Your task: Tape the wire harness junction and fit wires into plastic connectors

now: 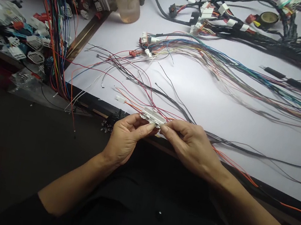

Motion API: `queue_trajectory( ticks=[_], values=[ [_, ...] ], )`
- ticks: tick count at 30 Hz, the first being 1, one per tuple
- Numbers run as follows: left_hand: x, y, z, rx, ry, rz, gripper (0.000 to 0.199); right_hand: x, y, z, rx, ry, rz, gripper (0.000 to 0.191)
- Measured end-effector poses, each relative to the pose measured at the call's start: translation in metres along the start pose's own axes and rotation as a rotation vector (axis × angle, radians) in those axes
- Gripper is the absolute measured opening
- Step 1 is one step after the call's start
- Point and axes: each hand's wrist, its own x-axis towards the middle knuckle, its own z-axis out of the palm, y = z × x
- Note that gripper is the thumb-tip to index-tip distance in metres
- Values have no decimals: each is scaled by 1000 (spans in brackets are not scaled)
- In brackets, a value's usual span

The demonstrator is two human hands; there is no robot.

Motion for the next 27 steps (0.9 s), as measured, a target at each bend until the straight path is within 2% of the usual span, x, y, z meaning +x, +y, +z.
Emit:
queue_trajectory(
  ticks=[4, 6, 12, 19, 24, 27],
  values=[
    [-1, -2, 1, 1, 63, 18, 16, -4, 2, 8, -243, 133, -139, 30],
    [-1, -2, 2, 3, 72, 14, 16, -5, 3, 10, -278, 153, -171, 31],
    [-1, -2, 3, 20, 51, -18, 17, -6, 0, 11, -223, 146, -183, 29],
    [-1, 4, 5, 38, 17, -78, 23, -5, 3, 8, -146, 107, -91, 30],
    [1, 10, 3, -3, -7, -118, 22, -2, -1, -1, 27, 12, 16, 30],
    [3, 11, 3, 7, 23, -133, 28, -2, -1, -3, 4, 3, -19, 29]
  ],
)
